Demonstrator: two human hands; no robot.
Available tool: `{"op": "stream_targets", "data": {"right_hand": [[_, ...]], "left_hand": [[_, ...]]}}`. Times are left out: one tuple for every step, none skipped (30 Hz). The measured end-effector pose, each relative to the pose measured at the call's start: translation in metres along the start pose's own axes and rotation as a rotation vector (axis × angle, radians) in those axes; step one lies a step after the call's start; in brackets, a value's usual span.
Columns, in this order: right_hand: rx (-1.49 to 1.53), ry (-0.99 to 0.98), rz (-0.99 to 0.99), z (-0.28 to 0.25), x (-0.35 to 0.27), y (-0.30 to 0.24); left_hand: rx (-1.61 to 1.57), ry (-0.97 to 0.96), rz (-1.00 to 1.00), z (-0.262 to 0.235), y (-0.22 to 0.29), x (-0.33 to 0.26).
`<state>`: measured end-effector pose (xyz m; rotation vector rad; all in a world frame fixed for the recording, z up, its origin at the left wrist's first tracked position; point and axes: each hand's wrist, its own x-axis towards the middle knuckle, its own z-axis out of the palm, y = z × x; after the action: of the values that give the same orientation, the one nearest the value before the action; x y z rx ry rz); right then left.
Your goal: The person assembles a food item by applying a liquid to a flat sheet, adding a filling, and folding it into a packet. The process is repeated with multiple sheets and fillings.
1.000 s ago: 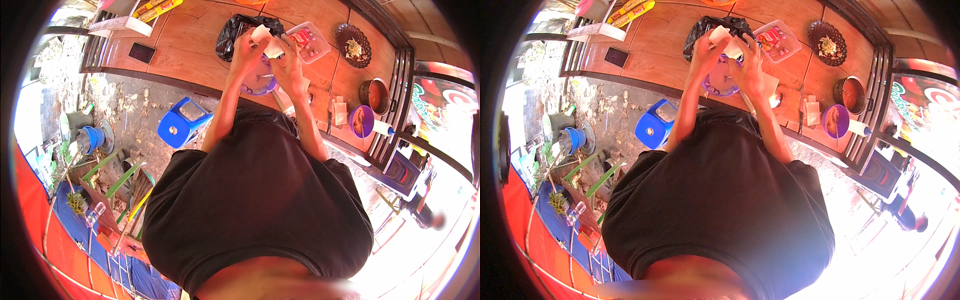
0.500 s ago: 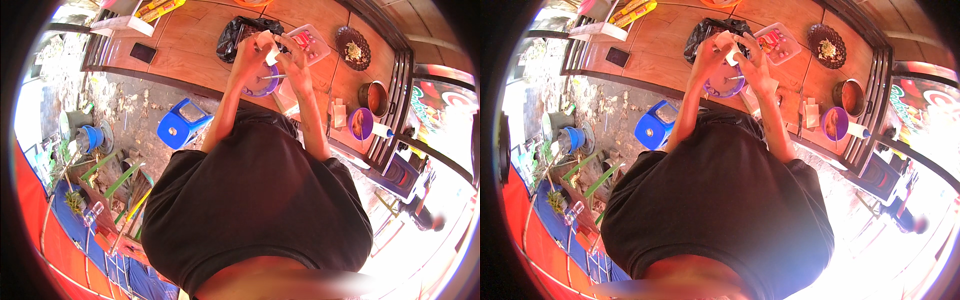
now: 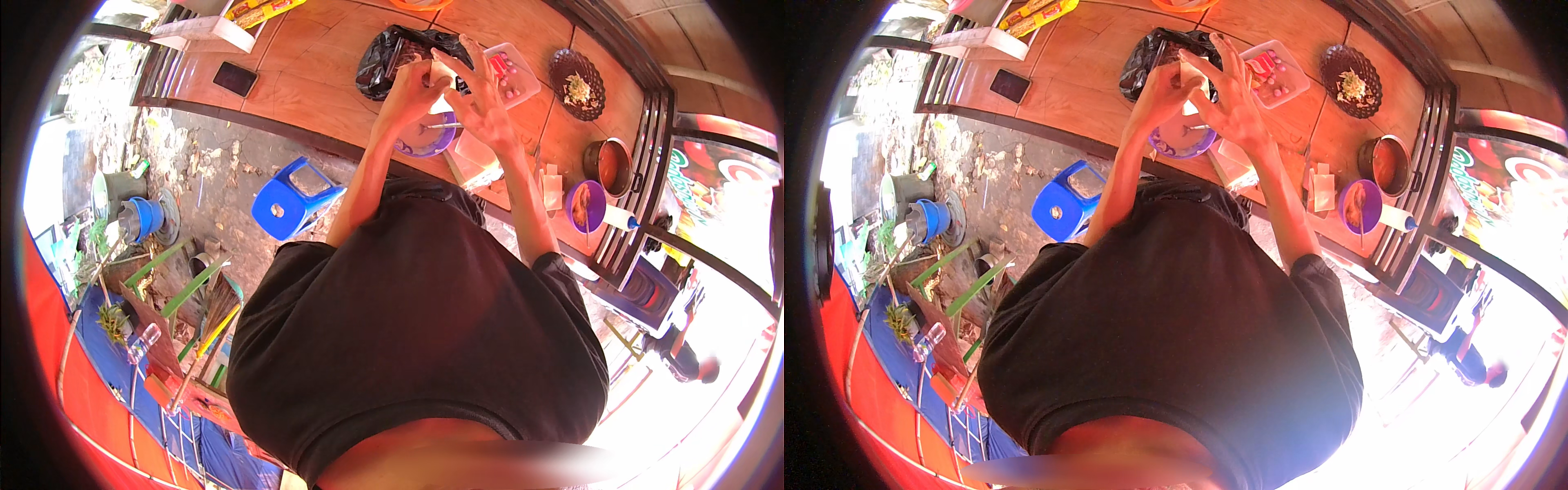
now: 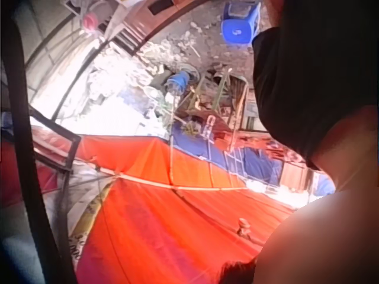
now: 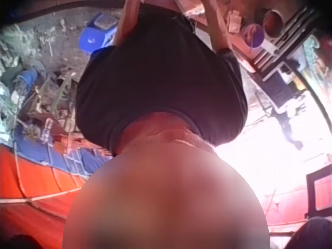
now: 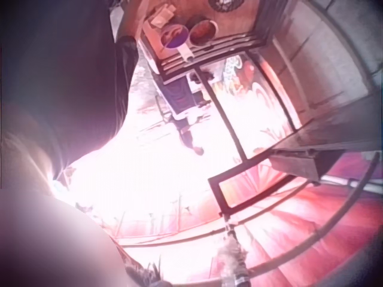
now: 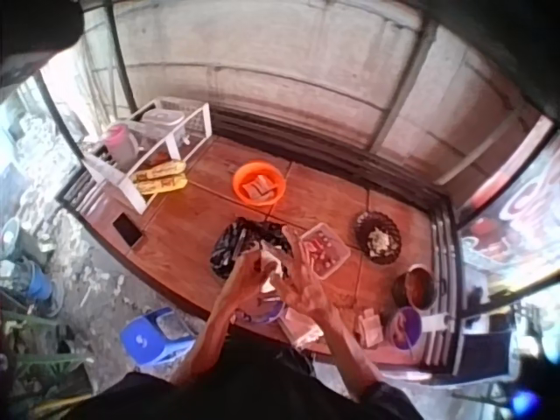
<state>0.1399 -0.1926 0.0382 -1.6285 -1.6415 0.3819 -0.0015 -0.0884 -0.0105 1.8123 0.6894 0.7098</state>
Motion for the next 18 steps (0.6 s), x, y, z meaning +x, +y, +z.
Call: {"op": "stream_targets", "data": {"right_hand": [[0.006, -0.002, 0.001, 0.001, 0.0, 0.001], [0.012, -0.002, 0.001, 0.002, -0.001, 0.003], [0.028, 0.001, 0.012, 0.003, -0.003, 0.003], [0.042, 0.004, 0.008, 0.003, -0.003, 0.004], [0.03, 0.0, 0.021, 0.004, -0.002, 0.005], [0.015, -0.002, 0.019, 0.004, -0.001, 0.006], [0.0, -0.005, 0.017, 0.005, -0.001, 0.007], [-0.083, 0.003, 0.004, 0.005, 0.001, 0.007], [-0.166, 0.011, -0.008, 0.004, 0.002, 0.007], [-0.248, 0.011, -0.004, 0.004, 0.003, 0.007], [-0.292, 0.027, -0.046, 0.003, 0.004, 0.007], [-0.335, 0.035, -0.07, 0.001, 0.004, 0.008], [-0.388, 0.051, -0.112, -0.001, 0.004, 0.008], [-0.413, 0.043, -0.113, -0.003, 0.005, 0.009], [-0.447, 0.042, -0.131, -0.005, 0.007, 0.011], [-0.48, 0.041, -0.15, -0.007, 0.009, 0.012], [-0.5, 0.033, -0.148, -0.009, 0.009, 0.014], [-0.519, 0.026, -0.147, -0.011, 0.01, 0.015]], "left_hand": [[0.005, -0.008, -0.019, 0.0, 0.0, 0.0], [0.009, -0.017, -0.037, -0.001, 0.0, 0.0], [0.017, -0.023, -0.047, -0.001, -0.001, 0.0], [0.019, -0.023, -0.04, -0.001, -0.001, 0.0], [0.024, -0.018, -0.025, -0.001, -0.002, 0.0], [0.029, -0.014, -0.009, -0.001, -0.002, 0.001], [0.033, -0.014, -0.01, -0.001, -0.003, 0.001], [0.037, -0.015, -0.011, 0.0, -0.003, 0.001], [0.042, -0.015, -0.012, 0.0, -0.003, 0.0], [0.033, 0.004, 0.006, 0.0, -0.003, 0.0], [0.024, 0.022, 0.024, 0.001, -0.003, 0.0], [0.012, 0.036, 0.034, 0.001, -0.003, 0.0], [0.027, 0.038, 0.034, 0.0, -0.002, 0.0], [0.039, 0.034, 0.026, -0.001, -0.002, 0.0], [0.05, 0.025, 0.001, -0.002, -0.001, 0.0], [0.064, 0.03, 0.01, -0.003, 0.0, 0.0], [0.075, 0.029, 0.001, -0.004, 0.001, 0.0], [0.094, 0.026, -0.022, -0.005, 0.002, -0.001]]}}
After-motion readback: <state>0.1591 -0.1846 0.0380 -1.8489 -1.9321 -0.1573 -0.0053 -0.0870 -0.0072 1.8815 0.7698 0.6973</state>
